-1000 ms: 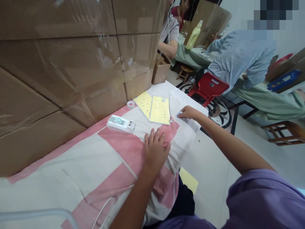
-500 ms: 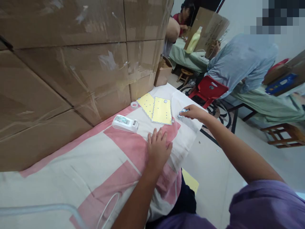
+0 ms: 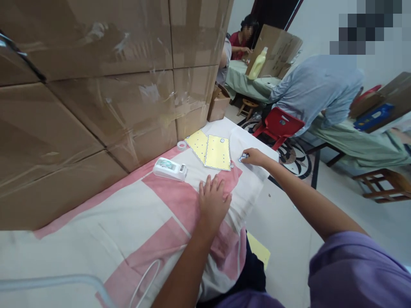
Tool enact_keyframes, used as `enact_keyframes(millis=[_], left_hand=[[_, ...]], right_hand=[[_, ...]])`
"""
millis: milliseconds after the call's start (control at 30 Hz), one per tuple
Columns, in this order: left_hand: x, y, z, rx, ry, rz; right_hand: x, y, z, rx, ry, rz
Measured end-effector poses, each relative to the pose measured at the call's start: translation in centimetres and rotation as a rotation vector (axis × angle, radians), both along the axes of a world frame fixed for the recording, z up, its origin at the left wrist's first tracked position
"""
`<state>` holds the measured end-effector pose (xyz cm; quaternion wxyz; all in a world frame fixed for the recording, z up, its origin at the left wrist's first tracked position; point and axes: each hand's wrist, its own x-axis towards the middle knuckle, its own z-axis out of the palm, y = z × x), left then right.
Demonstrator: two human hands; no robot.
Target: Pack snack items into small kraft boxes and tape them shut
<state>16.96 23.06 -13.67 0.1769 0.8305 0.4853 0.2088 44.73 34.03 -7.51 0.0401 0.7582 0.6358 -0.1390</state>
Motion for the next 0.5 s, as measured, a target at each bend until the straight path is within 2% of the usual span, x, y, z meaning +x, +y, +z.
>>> enact_keyframes(millis=[300,433,500], left_hand=[[0.13,0.06,-0.19,0.006,-0.004,0.009],[0.1,0.08,-0.2,0.01,-0.008,0.003],[0.07,0.08,-0.18,0.008,-0.01,0.0]], right_hand=[[0.53,0.12,-0.4,0.037,0.073,0.018],[0.78,-0.09,-0.46,0.05,0.17,0.02],[1.08,-0.46,-0.37,0.084,0.293,0.022]])
